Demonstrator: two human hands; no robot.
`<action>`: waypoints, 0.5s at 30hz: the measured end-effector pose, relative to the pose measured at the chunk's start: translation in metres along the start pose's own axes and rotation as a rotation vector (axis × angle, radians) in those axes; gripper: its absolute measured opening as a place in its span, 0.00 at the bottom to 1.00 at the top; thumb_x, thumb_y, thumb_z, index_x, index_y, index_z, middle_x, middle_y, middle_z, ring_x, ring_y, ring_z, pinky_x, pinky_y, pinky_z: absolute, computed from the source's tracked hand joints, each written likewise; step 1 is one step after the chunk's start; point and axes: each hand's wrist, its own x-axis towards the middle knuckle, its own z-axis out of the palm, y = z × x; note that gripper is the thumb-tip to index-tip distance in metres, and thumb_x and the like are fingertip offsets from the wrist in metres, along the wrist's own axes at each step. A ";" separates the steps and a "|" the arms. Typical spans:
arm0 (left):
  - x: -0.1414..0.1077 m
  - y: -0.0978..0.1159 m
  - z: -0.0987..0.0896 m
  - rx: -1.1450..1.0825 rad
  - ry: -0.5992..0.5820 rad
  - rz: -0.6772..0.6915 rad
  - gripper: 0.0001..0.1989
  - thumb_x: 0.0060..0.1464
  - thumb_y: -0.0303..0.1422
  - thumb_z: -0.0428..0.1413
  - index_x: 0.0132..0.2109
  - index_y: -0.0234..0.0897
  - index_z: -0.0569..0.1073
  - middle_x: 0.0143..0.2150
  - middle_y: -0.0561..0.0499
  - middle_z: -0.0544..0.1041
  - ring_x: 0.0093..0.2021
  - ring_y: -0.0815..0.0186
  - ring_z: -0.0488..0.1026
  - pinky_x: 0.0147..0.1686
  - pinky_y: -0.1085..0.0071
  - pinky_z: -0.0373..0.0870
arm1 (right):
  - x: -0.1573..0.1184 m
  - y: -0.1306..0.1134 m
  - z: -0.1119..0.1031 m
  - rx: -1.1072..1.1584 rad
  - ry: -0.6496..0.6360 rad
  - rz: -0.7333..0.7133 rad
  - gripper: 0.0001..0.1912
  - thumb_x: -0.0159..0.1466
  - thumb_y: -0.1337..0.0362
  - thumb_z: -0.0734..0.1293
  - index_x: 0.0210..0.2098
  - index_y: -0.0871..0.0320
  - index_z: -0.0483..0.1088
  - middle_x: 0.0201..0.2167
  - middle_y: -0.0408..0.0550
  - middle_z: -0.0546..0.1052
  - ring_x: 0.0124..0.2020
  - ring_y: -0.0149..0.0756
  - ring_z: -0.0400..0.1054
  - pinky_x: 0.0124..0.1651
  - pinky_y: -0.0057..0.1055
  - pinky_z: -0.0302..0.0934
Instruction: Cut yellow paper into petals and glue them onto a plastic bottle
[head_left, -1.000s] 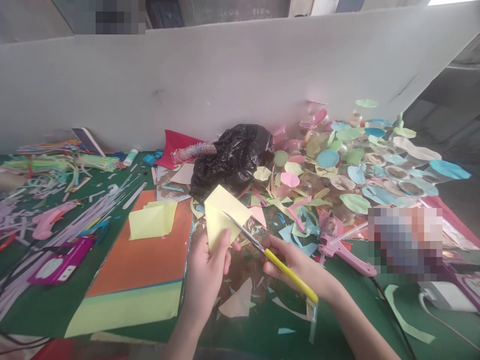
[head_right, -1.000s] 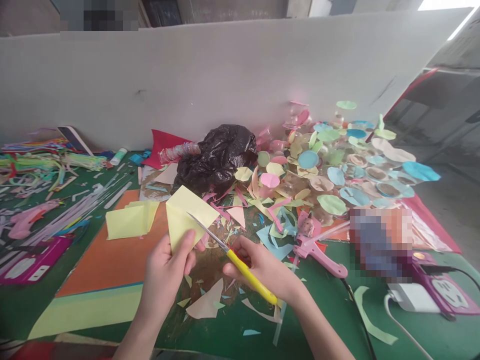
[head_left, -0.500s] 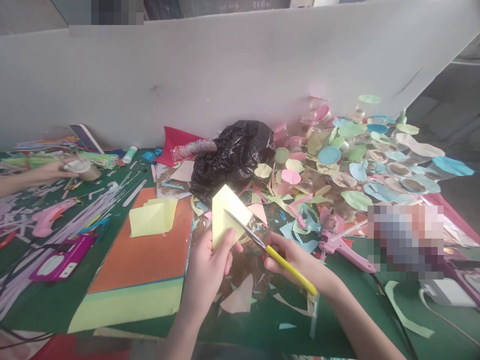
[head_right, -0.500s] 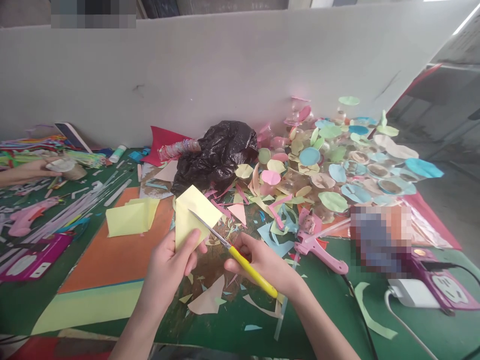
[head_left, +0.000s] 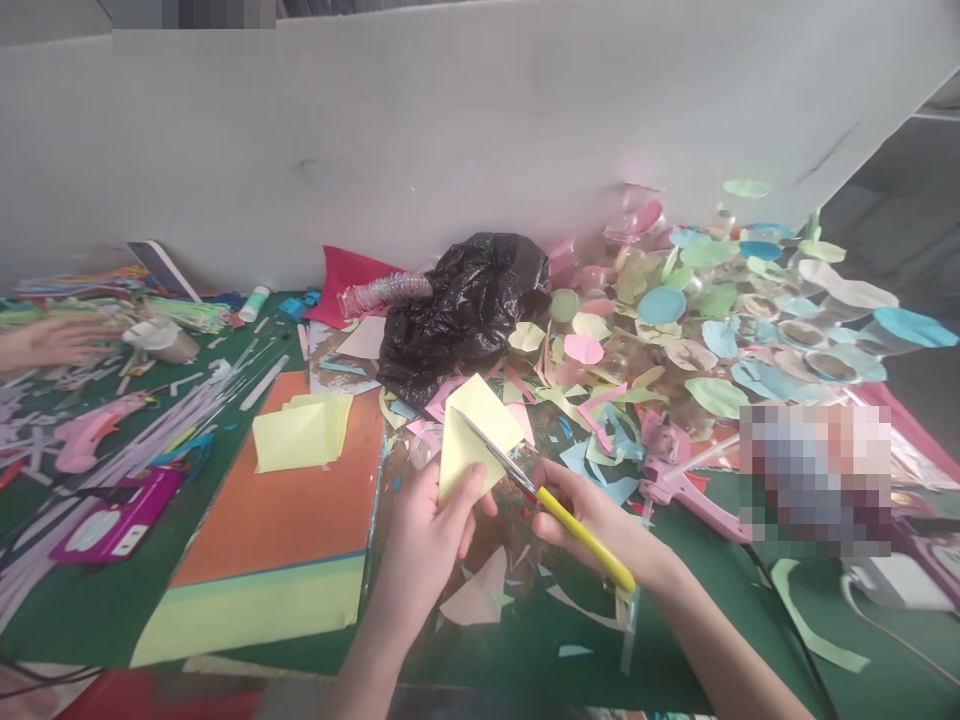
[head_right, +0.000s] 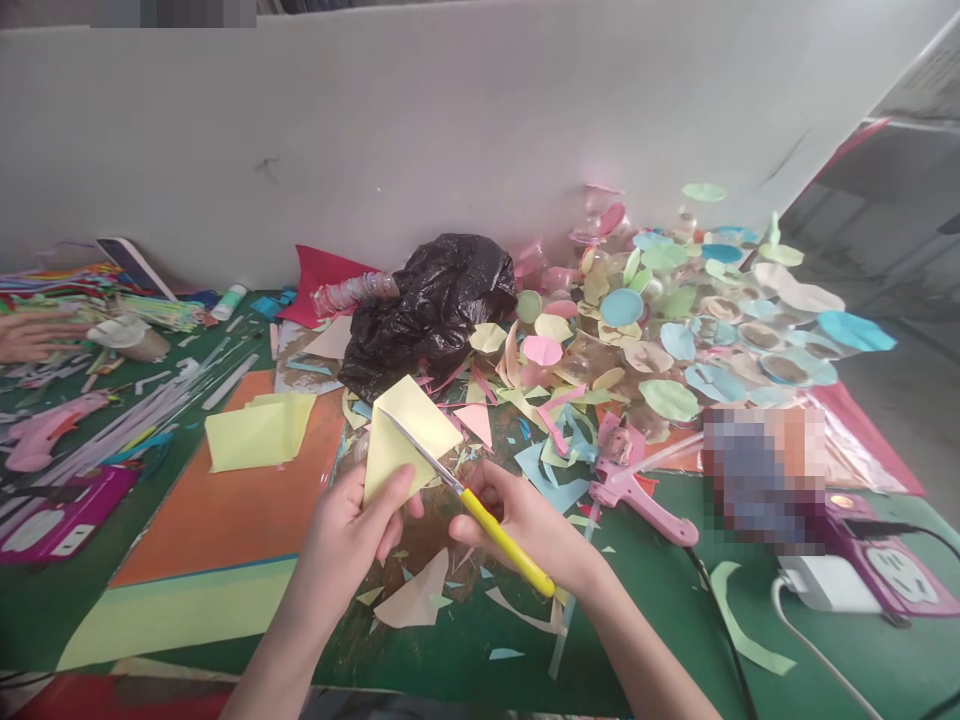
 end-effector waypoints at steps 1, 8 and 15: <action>0.000 0.000 0.001 -0.013 -0.016 0.001 0.23 0.57 0.54 0.53 0.29 0.37 0.68 0.20 0.55 0.67 0.16 0.75 0.57 0.19 0.75 0.54 | -0.001 0.000 0.000 0.021 -0.019 -0.017 0.33 0.59 0.32 0.62 0.40 0.57 0.61 0.33 0.42 0.64 0.30 0.31 0.56 0.32 0.29 0.57; -0.002 0.003 0.005 0.102 -0.136 -0.037 0.24 0.58 0.54 0.51 0.29 0.38 0.69 0.16 0.57 0.65 0.15 0.74 0.56 0.19 0.76 0.53 | -0.002 -0.001 -0.001 0.126 -0.088 -0.075 0.30 0.63 0.37 0.61 0.47 0.57 0.58 0.40 0.47 0.69 0.35 0.33 0.64 0.39 0.32 0.64; -0.003 0.003 0.008 0.062 -0.151 -0.065 0.22 0.58 0.53 0.51 0.34 0.38 0.71 0.19 0.56 0.70 0.15 0.75 0.57 0.19 0.77 0.54 | 0.000 0.000 0.006 0.114 0.045 0.018 0.29 0.62 0.35 0.62 0.37 0.57 0.61 0.28 0.42 0.70 0.25 0.30 0.63 0.29 0.28 0.60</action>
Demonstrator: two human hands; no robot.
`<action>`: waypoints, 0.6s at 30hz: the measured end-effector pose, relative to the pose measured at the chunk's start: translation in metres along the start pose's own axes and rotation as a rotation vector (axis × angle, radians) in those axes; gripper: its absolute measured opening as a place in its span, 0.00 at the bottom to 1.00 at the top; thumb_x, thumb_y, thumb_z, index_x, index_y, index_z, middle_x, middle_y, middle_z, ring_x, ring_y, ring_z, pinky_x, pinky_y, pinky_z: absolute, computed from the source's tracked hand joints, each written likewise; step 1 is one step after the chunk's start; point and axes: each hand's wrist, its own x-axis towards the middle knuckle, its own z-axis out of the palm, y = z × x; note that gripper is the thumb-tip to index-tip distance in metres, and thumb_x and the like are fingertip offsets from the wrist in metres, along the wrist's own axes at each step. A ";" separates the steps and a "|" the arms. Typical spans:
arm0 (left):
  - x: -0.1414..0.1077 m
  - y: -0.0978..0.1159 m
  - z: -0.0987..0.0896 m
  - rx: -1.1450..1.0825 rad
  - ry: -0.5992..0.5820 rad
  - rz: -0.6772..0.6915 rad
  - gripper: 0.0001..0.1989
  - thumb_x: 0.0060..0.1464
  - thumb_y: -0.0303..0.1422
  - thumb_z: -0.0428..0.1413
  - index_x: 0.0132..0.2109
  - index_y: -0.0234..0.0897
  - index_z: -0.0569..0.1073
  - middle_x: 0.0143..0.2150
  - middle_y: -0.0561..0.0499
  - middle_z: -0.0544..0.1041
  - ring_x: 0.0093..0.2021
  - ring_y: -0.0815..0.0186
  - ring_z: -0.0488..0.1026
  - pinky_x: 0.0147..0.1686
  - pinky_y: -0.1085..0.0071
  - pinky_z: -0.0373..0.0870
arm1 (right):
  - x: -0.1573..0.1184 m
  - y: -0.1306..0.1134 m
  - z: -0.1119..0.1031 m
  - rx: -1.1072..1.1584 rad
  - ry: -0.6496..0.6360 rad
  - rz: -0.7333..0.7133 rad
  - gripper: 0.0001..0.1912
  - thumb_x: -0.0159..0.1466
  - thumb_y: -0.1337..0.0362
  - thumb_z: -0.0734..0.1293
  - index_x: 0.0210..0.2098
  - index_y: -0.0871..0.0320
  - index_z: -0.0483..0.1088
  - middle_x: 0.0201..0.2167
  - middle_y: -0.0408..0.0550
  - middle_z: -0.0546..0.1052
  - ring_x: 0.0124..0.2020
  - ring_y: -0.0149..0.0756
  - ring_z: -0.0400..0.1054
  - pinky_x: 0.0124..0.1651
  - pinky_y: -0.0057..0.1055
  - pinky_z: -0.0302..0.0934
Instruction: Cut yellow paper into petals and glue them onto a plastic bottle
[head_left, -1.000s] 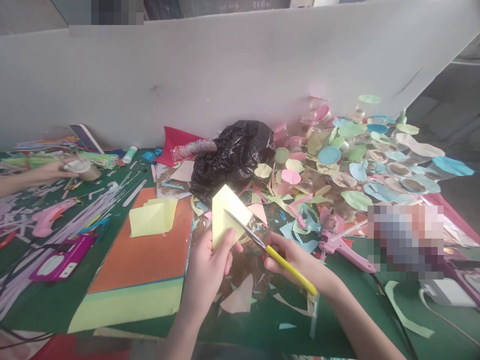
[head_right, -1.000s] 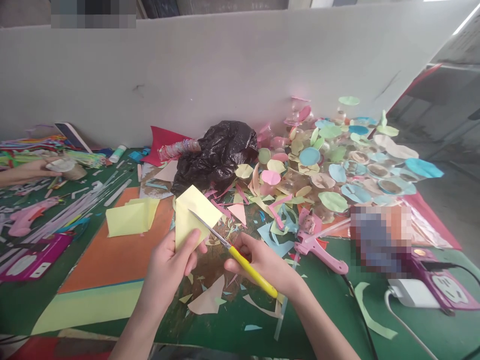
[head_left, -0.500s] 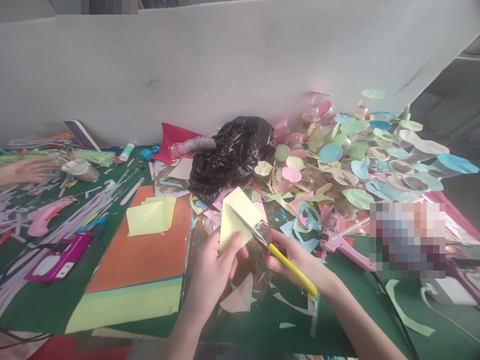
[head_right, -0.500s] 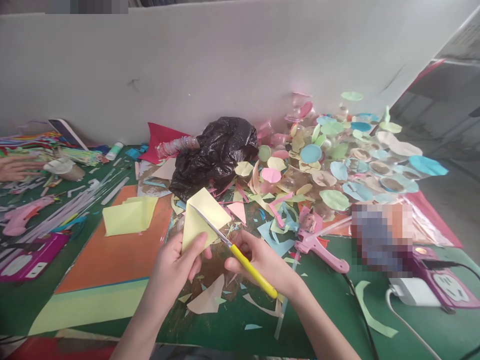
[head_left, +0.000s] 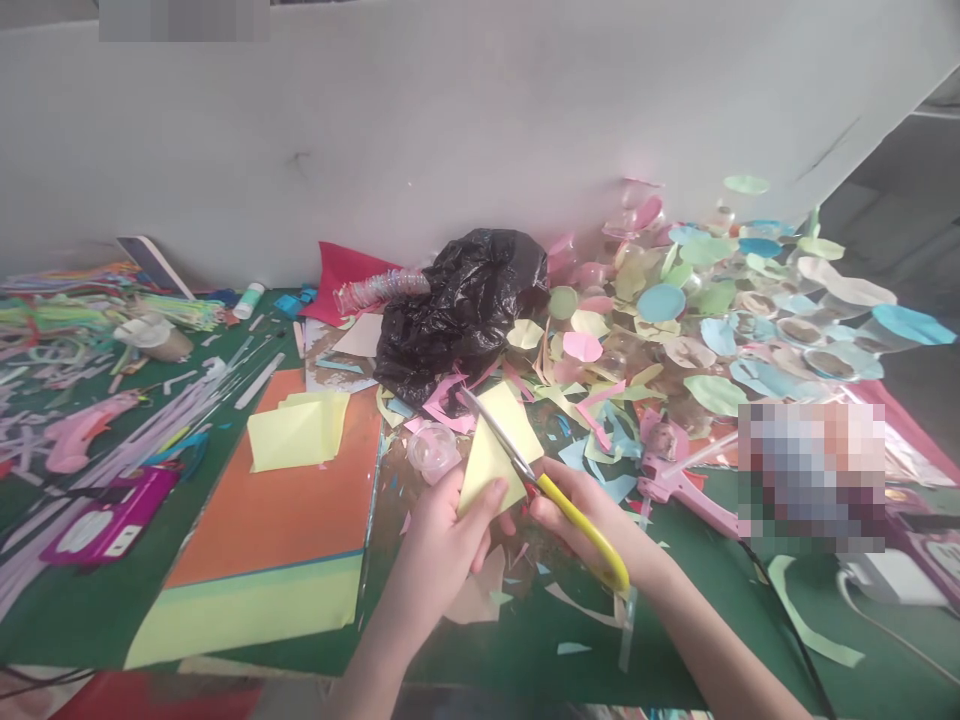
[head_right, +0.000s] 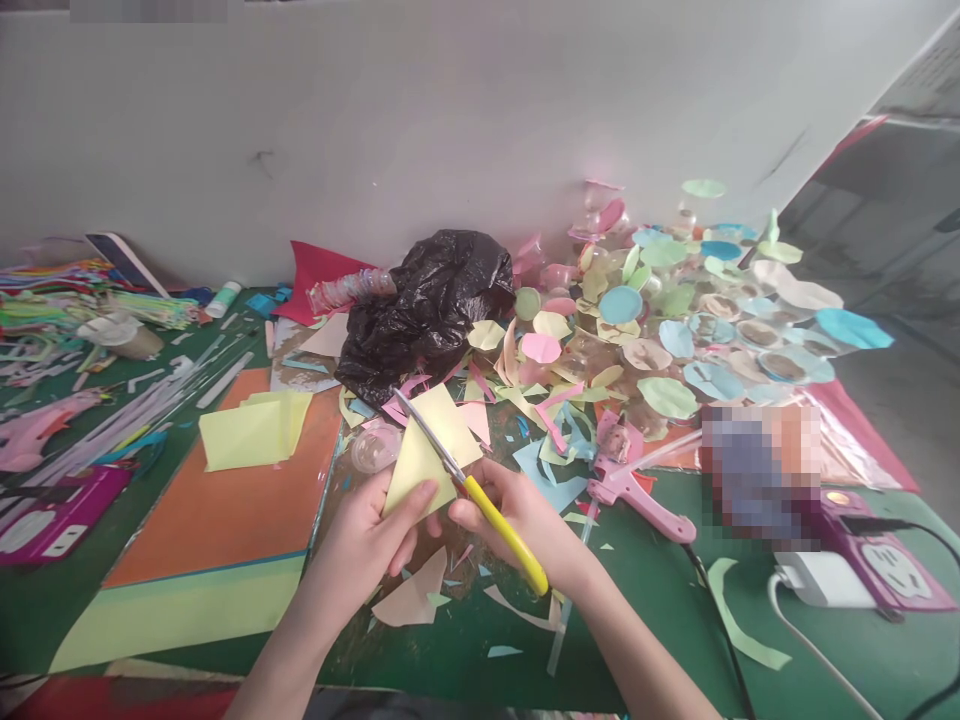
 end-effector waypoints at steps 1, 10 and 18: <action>0.000 0.000 0.001 -0.036 -0.013 0.002 0.21 0.58 0.52 0.52 0.37 0.38 0.72 0.23 0.55 0.73 0.16 0.75 0.58 0.18 0.77 0.54 | 0.000 0.000 0.000 -0.030 0.030 0.013 0.28 0.62 0.35 0.62 0.36 0.56 0.61 0.25 0.39 0.67 0.22 0.28 0.59 0.26 0.27 0.57; -0.003 -0.002 0.002 -0.194 -0.047 -0.017 0.26 0.51 0.44 0.62 0.53 0.38 0.68 0.31 0.51 0.77 0.17 0.74 0.63 0.16 0.77 0.59 | 0.012 0.009 -0.001 -0.448 0.473 0.161 0.24 0.59 0.38 0.65 0.30 0.52 0.58 0.21 0.40 0.69 0.23 0.35 0.62 0.26 0.29 0.53; -0.017 0.000 0.016 -0.173 0.097 0.030 0.20 0.51 0.43 0.61 0.48 0.40 0.70 0.23 0.55 0.72 0.16 0.72 0.62 0.18 0.75 0.64 | 0.018 0.032 -0.004 -0.796 0.602 0.099 0.16 0.66 0.55 0.63 0.50 0.57 0.64 0.43 0.57 0.78 0.46 0.50 0.73 0.44 0.42 0.66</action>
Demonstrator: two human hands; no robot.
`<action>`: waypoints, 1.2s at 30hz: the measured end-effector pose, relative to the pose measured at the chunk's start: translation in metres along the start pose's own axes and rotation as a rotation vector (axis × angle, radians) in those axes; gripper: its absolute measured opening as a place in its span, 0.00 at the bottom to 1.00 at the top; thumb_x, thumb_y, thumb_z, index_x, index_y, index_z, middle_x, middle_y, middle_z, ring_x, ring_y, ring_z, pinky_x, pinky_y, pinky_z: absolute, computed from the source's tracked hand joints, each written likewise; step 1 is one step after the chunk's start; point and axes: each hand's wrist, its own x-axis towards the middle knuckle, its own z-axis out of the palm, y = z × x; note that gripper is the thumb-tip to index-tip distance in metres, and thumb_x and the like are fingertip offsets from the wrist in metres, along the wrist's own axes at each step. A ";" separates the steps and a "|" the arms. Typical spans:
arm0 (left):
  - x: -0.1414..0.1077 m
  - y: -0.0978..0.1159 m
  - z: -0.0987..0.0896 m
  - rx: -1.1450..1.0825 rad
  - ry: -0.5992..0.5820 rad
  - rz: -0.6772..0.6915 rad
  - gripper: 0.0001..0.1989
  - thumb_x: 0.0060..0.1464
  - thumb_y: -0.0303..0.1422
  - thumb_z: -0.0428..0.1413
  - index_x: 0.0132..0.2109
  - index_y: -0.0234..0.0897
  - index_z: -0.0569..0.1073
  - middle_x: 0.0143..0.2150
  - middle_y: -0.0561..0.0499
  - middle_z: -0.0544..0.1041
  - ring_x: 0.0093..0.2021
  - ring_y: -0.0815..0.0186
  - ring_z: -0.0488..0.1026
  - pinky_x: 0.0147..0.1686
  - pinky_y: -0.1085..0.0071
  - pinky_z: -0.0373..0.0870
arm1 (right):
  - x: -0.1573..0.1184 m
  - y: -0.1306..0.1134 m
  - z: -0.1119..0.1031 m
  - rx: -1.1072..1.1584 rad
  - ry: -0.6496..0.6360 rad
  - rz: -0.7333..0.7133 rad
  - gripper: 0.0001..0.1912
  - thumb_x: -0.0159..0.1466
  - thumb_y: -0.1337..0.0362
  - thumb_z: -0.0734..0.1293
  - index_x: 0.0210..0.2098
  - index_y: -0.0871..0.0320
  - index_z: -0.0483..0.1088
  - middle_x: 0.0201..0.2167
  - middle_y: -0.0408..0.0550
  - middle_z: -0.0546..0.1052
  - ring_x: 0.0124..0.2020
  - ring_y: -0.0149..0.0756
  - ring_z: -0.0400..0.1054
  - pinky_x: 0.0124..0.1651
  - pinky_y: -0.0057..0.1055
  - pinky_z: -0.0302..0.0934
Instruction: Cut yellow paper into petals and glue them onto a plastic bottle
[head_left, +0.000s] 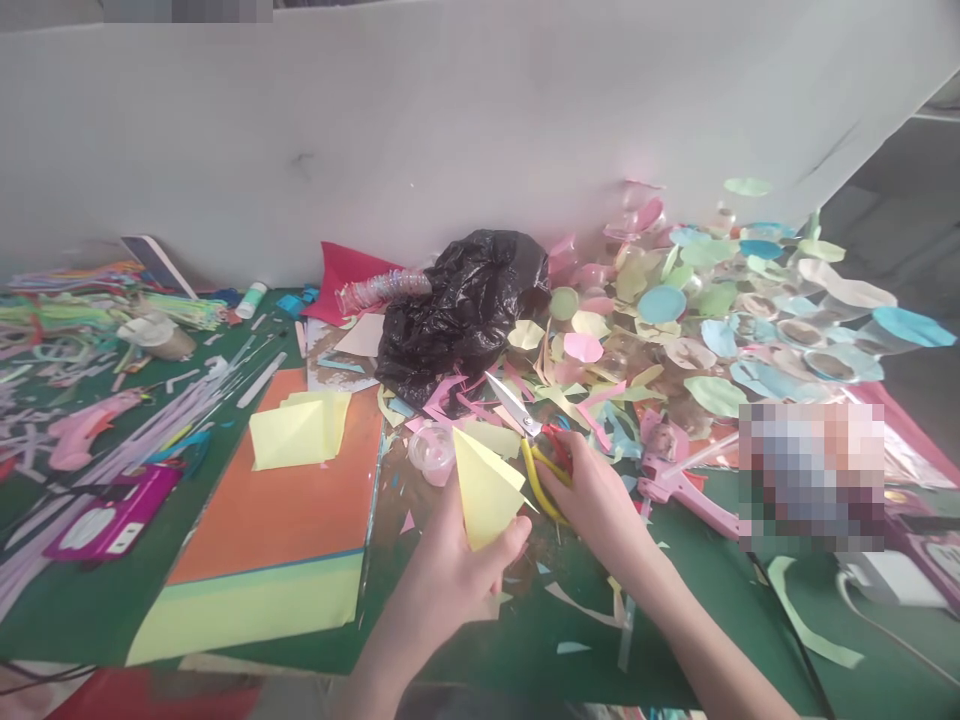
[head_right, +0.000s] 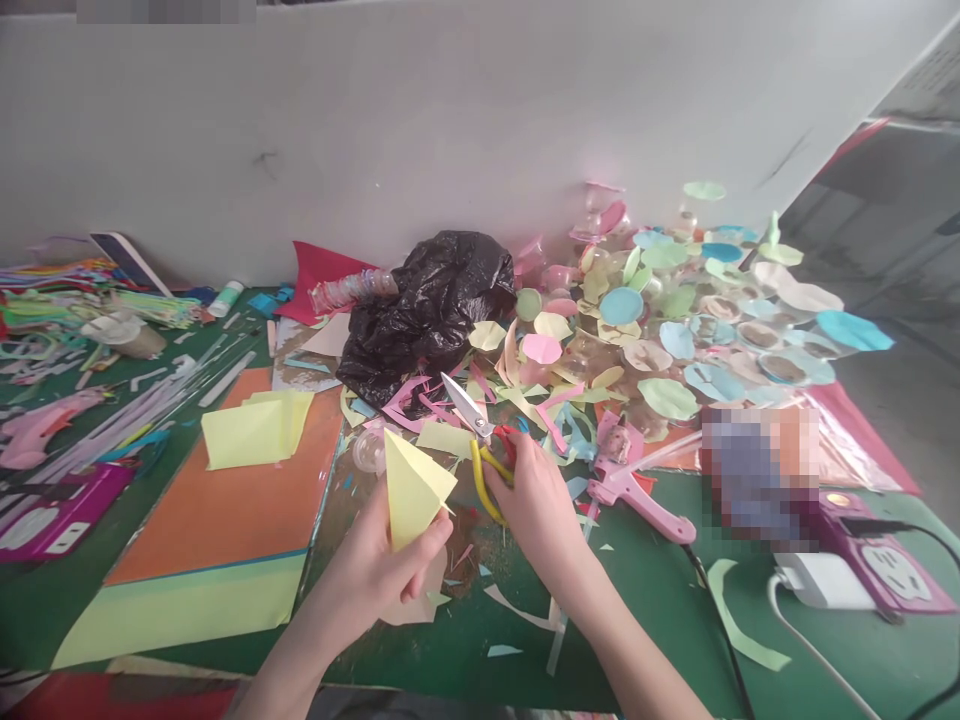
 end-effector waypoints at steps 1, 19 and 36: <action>-0.002 -0.001 0.002 0.017 0.049 0.057 0.20 0.51 0.44 0.60 0.48 0.40 0.70 0.25 0.54 0.73 0.18 0.70 0.66 0.21 0.74 0.66 | 0.000 0.003 0.003 -0.012 0.036 -0.049 0.17 0.67 0.57 0.62 0.52 0.58 0.63 0.46 0.58 0.77 0.50 0.51 0.72 0.48 0.44 0.65; -0.011 -0.005 -0.009 0.465 -0.347 0.087 0.27 0.63 0.46 0.48 0.65 0.42 0.59 0.49 0.43 0.77 0.46 0.59 0.77 0.43 0.68 0.72 | -0.009 -0.016 -0.032 0.751 -0.547 -0.130 0.16 0.66 0.49 0.65 0.40 0.56 0.70 0.39 0.46 0.74 0.40 0.35 0.67 0.43 0.29 0.63; -0.018 -0.019 -0.063 0.350 0.114 0.107 0.26 0.57 0.55 0.50 0.37 0.35 0.78 0.28 0.48 0.78 0.29 0.62 0.74 0.28 0.73 0.71 | -0.015 -0.015 -0.030 0.730 -0.667 -0.173 0.14 0.68 0.50 0.65 0.36 0.55 0.70 0.34 0.43 0.72 0.37 0.34 0.66 0.42 0.29 0.60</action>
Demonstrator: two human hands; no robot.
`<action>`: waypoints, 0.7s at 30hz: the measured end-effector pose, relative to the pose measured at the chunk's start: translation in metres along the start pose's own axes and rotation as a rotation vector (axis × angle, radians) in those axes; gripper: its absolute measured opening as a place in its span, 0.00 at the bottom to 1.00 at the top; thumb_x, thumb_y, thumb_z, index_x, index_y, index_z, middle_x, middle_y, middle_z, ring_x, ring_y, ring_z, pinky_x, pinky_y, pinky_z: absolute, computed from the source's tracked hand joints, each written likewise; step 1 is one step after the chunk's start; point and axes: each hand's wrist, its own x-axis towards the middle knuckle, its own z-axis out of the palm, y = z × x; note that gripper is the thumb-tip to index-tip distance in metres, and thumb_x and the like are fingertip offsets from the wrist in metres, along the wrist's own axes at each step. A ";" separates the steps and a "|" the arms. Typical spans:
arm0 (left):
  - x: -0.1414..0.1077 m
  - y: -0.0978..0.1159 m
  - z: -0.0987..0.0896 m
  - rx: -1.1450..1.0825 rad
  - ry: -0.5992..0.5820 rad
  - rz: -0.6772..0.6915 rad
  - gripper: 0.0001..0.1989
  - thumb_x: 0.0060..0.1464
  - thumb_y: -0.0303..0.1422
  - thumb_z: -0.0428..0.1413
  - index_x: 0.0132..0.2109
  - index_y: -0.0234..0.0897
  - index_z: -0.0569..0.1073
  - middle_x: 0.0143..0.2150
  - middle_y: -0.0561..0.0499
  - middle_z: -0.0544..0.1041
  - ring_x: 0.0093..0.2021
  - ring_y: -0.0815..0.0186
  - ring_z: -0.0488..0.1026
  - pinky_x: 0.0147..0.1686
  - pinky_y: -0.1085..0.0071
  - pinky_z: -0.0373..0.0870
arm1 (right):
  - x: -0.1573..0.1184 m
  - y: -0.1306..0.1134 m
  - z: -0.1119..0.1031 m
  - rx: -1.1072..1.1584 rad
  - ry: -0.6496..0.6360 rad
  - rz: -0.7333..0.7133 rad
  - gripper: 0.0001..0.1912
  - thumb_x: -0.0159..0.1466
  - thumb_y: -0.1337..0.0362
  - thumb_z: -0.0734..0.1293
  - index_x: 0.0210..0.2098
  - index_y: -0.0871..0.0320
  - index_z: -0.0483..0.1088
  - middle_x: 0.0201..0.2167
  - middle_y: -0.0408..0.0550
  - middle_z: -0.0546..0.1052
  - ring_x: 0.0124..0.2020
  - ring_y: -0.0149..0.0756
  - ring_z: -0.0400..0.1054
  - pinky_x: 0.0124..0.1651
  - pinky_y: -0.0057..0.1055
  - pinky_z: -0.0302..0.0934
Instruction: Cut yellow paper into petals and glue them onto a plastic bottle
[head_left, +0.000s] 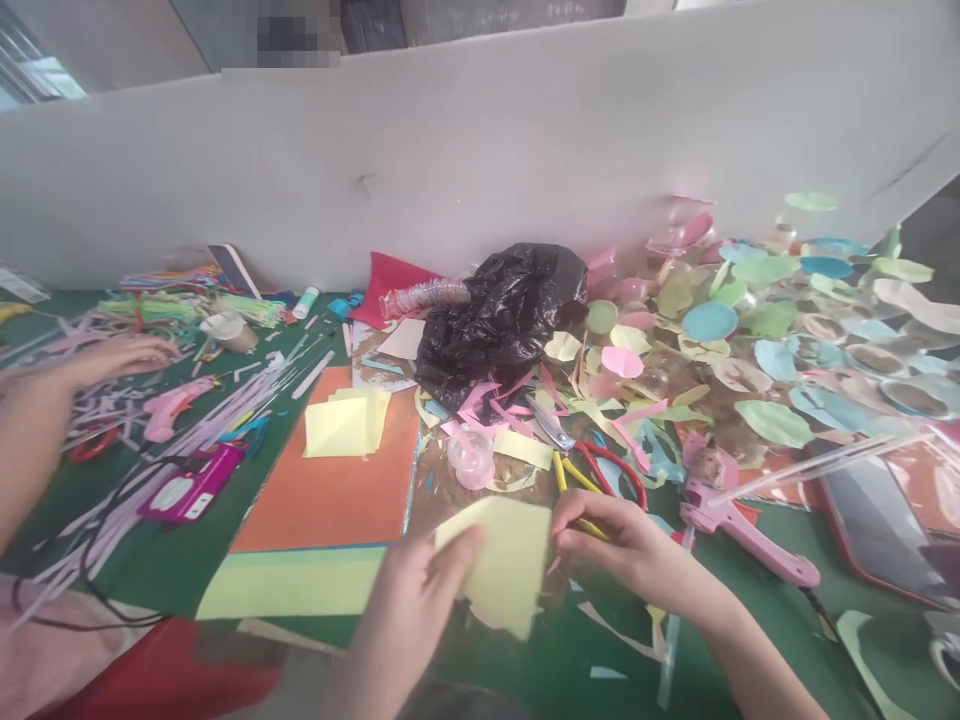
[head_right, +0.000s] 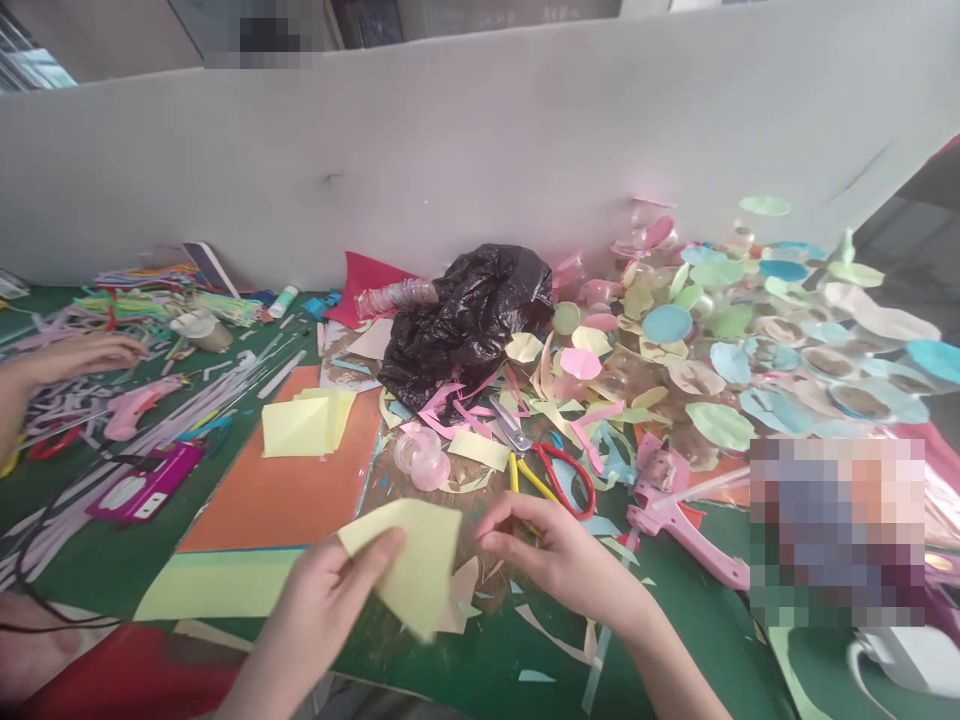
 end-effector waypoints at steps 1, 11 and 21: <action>0.003 -0.005 -0.013 0.068 0.115 -0.033 0.28 0.55 0.56 0.50 0.35 0.35 0.77 0.25 0.49 0.76 0.26 0.62 0.73 0.25 0.73 0.69 | 0.000 0.001 -0.001 -0.011 0.030 0.000 0.14 0.68 0.50 0.64 0.37 0.55 0.70 0.34 0.43 0.72 0.37 0.34 0.66 0.43 0.29 0.60; 0.125 -0.093 -0.132 0.743 0.450 0.024 0.19 0.56 0.46 0.47 0.42 0.35 0.71 0.38 0.38 0.78 0.43 0.47 0.75 0.41 0.60 0.71 | 0.003 0.005 -0.002 -0.022 0.113 0.004 0.15 0.67 0.49 0.64 0.36 0.54 0.70 0.34 0.43 0.71 0.36 0.33 0.65 0.41 0.28 0.59; 0.168 -0.163 -0.130 0.849 0.617 0.225 0.28 0.58 0.45 0.47 0.57 0.27 0.62 0.51 0.30 0.72 0.53 0.42 0.69 0.52 0.49 0.64 | 0.004 0.010 -0.005 -0.057 0.123 0.045 0.16 0.68 0.48 0.63 0.38 0.54 0.70 0.35 0.44 0.72 0.37 0.34 0.66 0.41 0.29 0.61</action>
